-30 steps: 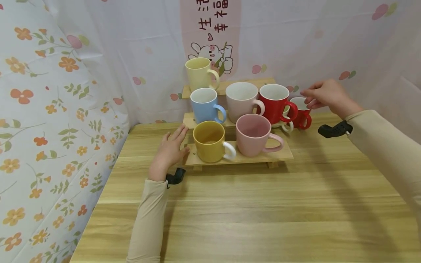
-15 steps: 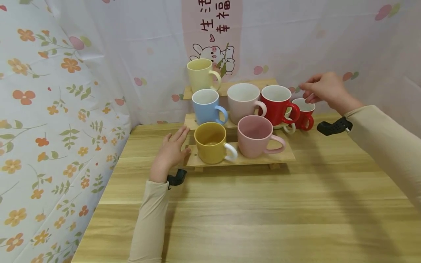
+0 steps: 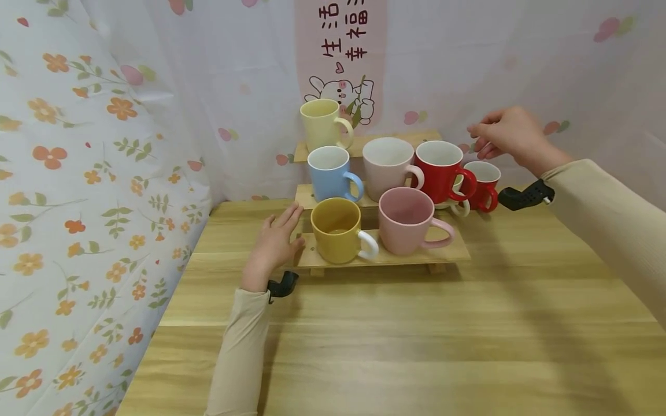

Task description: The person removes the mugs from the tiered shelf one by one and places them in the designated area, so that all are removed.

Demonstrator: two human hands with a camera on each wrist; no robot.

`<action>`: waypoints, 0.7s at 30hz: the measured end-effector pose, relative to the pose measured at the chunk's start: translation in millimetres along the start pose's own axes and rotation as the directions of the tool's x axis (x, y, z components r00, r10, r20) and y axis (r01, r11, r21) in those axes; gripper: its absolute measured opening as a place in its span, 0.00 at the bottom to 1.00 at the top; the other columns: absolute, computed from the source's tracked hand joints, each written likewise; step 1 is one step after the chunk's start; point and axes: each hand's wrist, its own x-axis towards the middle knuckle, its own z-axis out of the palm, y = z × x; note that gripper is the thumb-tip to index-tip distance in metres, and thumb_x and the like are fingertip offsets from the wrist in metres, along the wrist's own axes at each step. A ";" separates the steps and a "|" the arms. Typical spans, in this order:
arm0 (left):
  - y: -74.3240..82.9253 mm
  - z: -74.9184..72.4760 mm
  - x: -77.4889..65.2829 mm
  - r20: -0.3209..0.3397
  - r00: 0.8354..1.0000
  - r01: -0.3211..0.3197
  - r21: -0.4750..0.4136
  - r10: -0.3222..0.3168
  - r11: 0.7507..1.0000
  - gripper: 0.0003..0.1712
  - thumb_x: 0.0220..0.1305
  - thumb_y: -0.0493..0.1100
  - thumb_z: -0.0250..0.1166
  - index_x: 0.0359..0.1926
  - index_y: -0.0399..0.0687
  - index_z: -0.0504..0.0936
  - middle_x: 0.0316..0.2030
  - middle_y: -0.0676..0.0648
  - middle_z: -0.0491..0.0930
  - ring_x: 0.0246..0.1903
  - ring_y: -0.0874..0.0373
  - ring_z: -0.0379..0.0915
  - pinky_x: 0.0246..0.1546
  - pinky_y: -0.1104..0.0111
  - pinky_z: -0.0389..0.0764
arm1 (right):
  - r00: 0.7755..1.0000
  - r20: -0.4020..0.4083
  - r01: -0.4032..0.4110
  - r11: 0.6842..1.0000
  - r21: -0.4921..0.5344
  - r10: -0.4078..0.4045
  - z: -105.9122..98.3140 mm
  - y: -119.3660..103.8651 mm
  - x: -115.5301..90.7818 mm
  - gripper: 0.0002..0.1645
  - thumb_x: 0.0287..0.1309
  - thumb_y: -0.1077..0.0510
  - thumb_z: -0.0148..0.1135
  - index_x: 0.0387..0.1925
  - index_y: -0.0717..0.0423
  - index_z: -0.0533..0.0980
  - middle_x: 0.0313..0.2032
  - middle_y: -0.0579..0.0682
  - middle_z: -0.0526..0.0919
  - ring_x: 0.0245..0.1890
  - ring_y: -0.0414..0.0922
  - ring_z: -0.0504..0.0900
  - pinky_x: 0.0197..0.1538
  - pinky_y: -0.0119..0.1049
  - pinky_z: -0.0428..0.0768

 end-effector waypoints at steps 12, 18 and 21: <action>-3.0 1.0 0.8 -0.004 1.000 -0.004 -0.014 0.004 1.000 0.42 0.67 0.44 0.60 0.75 0.43 0.49 0.75 0.45 0.44 0.72 0.42 0.49 0.73 0.49 0.41 | 1.000 0.026 0.015 0.999 -0.030 -0.015 8.1 -25.3 5.4 0.32 0.67 0.44 0.51 0.54 0.71 0.71 0.20 0.42 0.82 0.20 0.38 0.82 0.29 0.29 0.83; -2.7 -0.9 0.3 -0.005 1.000 -0.009 -0.003 0.009 1.000 0.41 0.67 0.44 0.59 0.75 0.43 0.49 0.75 0.45 0.45 0.71 0.44 0.52 0.73 0.50 0.41 | 0.999 0.030 0.037 0.999 -0.033 -0.036 16.0 -40.0 9.9 0.30 0.67 0.45 0.51 0.52 0.70 0.73 0.20 0.42 0.81 0.19 0.40 0.82 0.28 0.28 0.83; -2.2 -0.8 0.1 0.002 1.000 0.000 -0.009 0.001 1.000 0.41 0.68 0.44 0.59 0.75 0.44 0.49 0.76 0.46 0.44 0.72 0.41 0.47 0.73 0.50 0.40 | 0.999 0.026 0.040 0.999 -0.036 -0.039 21.3 -45.7 12.5 0.28 0.67 0.46 0.51 0.51 0.69 0.74 0.19 0.42 0.81 0.18 0.39 0.82 0.27 0.29 0.83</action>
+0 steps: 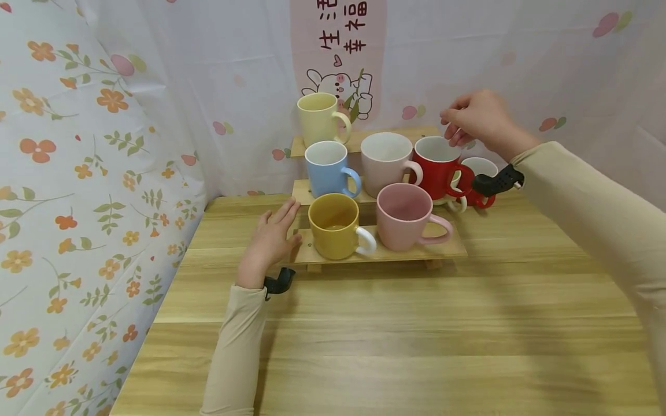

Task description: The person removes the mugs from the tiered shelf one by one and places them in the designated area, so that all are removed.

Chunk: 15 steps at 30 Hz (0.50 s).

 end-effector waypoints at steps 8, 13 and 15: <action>-1.3 0.1 1.6 -0.001 1.000 -0.002 0.011 0.002 1.000 0.42 0.68 0.44 0.59 0.75 0.44 0.48 0.76 0.46 0.44 0.72 0.41 0.48 0.73 0.50 0.41 | 1.000 0.014 0.007 1.000 0.007 -0.007 5.0 -15.8 5.6 0.28 0.67 0.46 0.51 0.51 0.68 0.73 0.18 0.42 0.80 0.19 0.39 0.83 0.28 0.29 0.83; -1.6 -0.1 2.5 -0.003 1.000 -0.013 0.036 0.013 0.999 0.41 0.67 0.45 0.59 0.75 0.42 0.49 0.75 0.44 0.45 0.70 0.46 0.55 0.73 0.50 0.42 | 0.999 0.031 0.009 1.000 0.008 -0.009 7.5 -23.4 5.5 0.28 0.67 0.45 0.52 0.52 0.67 0.74 0.19 0.42 0.81 0.20 0.40 0.83 0.30 0.30 0.84; -2.3 1.0 2.4 -0.004 1.000 -0.016 0.037 0.016 0.999 0.41 0.67 0.44 0.59 0.75 0.42 0.49 0.75 0.44 0.45 0.70 0.46 0.56 0.72 0.49 0.43 | 0.999 0.038 0.011 1.000 0.017 -0.012 10.4 -25.9 6.0 0.28 0.66 0.45 0.52 0.51 0.67 0.74 0.19 0.42 0.81 0.20 0.40 0.84 0.30 0.30 0.84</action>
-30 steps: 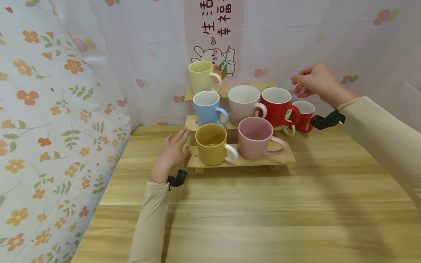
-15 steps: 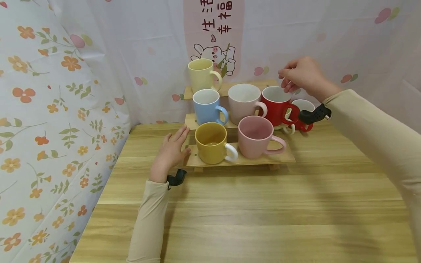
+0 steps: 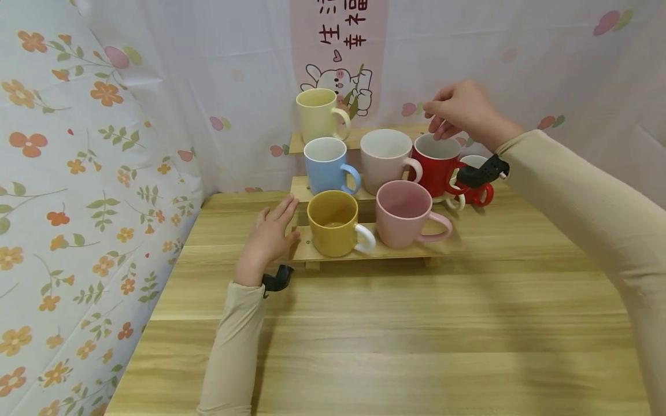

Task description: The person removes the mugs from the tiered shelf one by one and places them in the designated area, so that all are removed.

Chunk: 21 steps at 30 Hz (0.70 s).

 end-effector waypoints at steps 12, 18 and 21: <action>1.5 -1.4 -0.7 0.011 1.000 0.011 0.004 -0.011 1.000 0.42 0.67 0.45 0.59 0.75 0.44 0.49 0.75 0.46 0.45 0.69 0.46 0.56 0.73 0.50 0.42 | 1.000 0.018 -0.017 0.999 0.028 0.017 16.1 -17.5 6.3 0.24 0.64 0.46 0.56 0.48 0.63 0.75 0.19 0.44 0.81 0.21 0.42 0.84 0.32 0.33 0.85; 1.6 -1.4 -0.8 0.004 1.000 0.009 0.008 -0.009 1.000 0.41 0.67 0.45 0.59 0.75 0.44 0.49 0.75 0.46 0.46 0.70 0.46 0.55 0.73 0.50 0.43 | 0.999 0.043 0.008 1.000 0.028 -0.010 22.3 -23.8 11.4 0.23 0.66 0.50 0.53 0.48 0.67 0.74 0.17 0.44 0.80 0.17 0.40 0.82 0.28 0.31 0.84; 1.4 -1.6 -1.1 0.002 1.000 0.010 -0.001 -0.010 1.000 0.41 0.67 0.45 0.59 0.75 0.44 0.49 0.75 0.46 0.45 0.70 0.45 0.54 0.73 0.50 0.43 | 0.999 0.045 0.013 1.000 0.027 -0.014 24.7 -27.3 13.6 0.23 0.66 0.50 0.53 0.48 0.68 0.74 0.16 0.44 0.80 0.16 0.39 0.82 0.27 0.30 0.83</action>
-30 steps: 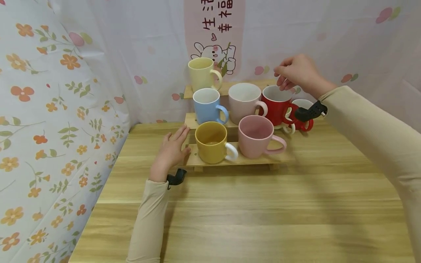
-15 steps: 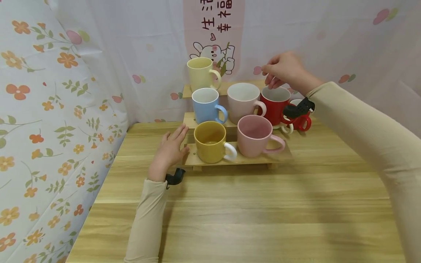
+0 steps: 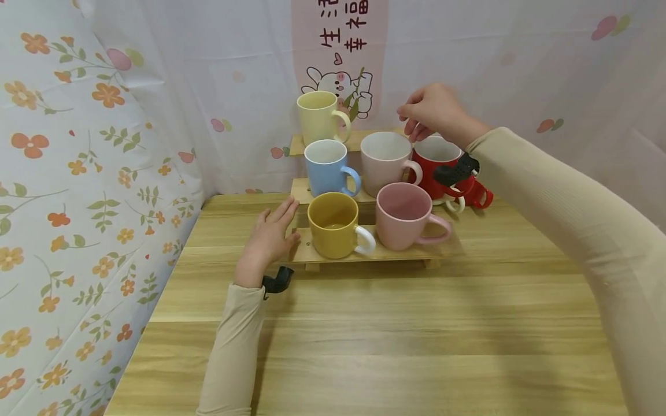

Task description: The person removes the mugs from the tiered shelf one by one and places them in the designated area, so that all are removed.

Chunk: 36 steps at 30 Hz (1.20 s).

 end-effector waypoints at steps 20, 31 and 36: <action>-0.2 -2.2 0.6 0.014 1.000 0.018 -0.025 -0.018 1.000 0.41 0.68 0.44 0.58 0.75 0.47 0.48 0.76 0.49 0.43 0.72 0.37 0.41 0.73 0.49 0.41 | 1.000 -0.005 -0.029 0.999 0.024 0.029 15.4 -20.7 18.5 0.20 0.66 0.49 0.54 0.45 0.63 0.75 0.16 0.43 0.80 0.16 0.39 0.82 0.28 0.30 0.83; -2.1 0.3 -0.2 0.010 1.000 0.026 -0.035 -0.025 0.999 0.41 0.68 0.44 0.58 0.75 0.47 0.48 0.76 0.49 0.43 0.72 0.35 0.40 0.73 0.48 0.42 | 0.999 0.041 -0.010 0.999 -0.033 0.011 28.6 -29.6 32.1 0.16 0.64 0.50 0.56 0.42 0.59 0.76 0.16 0.44 0.80 0.16 0.39 0.82 0.29 0.31 0.84; -1.5 0.7 -1.0 -0.011 1.000 0.008 -0.025 -0.009 1.000 0.41 0.67 0.44 0.60 0.75 0.45 0.50 0.75 0.47 0.45 0.72 0.37 0.44 0.72 0.48 0.43 | 0.998 0.059 -0.008 0.999 -0.035 0.010 33.6 -35.6 36.1 0.13 0.64 0.50 0.56 0.38 0.57 0.75 0.18 0.44 0.80 0.17 0.39 0.83 0.31 0.31 0.84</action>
